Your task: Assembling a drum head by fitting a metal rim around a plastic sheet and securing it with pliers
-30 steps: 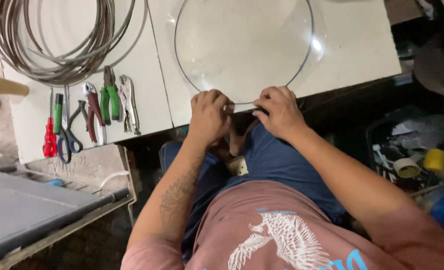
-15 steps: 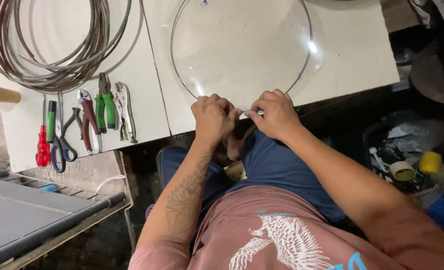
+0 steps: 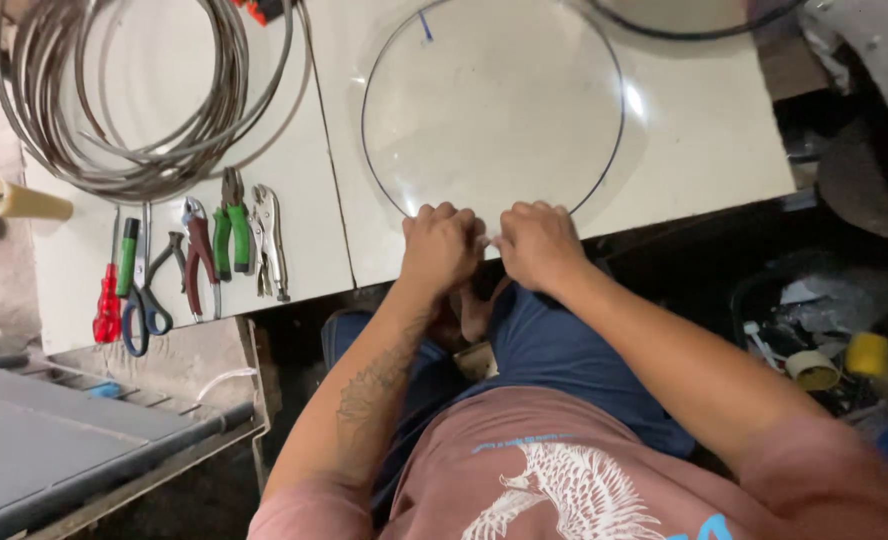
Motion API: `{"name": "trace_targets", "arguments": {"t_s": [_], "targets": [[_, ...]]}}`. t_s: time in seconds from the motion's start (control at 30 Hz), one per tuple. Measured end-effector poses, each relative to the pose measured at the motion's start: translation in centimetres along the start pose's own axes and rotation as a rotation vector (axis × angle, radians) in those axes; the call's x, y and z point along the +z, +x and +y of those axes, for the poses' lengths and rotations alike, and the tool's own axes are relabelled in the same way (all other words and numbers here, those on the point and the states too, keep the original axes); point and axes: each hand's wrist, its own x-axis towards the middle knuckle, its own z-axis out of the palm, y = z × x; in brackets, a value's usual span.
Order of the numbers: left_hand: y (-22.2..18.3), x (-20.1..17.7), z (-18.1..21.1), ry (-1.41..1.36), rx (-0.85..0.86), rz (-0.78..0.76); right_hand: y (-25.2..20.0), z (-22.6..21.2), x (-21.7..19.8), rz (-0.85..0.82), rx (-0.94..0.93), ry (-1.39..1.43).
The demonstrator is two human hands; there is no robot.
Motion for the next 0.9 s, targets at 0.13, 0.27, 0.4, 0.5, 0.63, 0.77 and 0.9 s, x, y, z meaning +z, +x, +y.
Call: {"name": "trace_targets", "arguments": {"t_s": [0.13, 0.27, 0.4, 0.5, 0.63, 0.77, 0.9], "targets": [[-1.2, 1.5, -2.8, 0.036, 0.071, 0.056, -4.4, 0.5, 0.0, 0.272, -0.281, 0.132], [-3.5, 1.2, -0.4, -0.060, 0.204, 0.187, -4.6, 2.1, 1.5, 0.332, -0.309, 0.174], [-3.5, 2.7, 0.0, -0.135, 0.238, 0.363, -4.4, 2.5, 0.3, 0.343, -0.373, 0.148], [-2.4, 2.9, 0.3, -0.192, 0.173, 0.397, -3.5, 3.0, -0.3, 0.380, -0.369, 0.153], [-1.8, 1.2, 1.5, -0.214, 0.036, 0.275, -2.7, 3.1, 0.2, 0.417, -0.320, 0.208], [-1.2, 0.8, 1.7, -0.193, -0.006, 0.227, -2.0, 2.4, -0.9, 0.397, -0.307, 0.251], [-1.3, 1.0, 2.0, -0.209, -0.070, 0.178, -1.6, 2.1, -1.0, 0.269, -0.199, 0.229]]}}
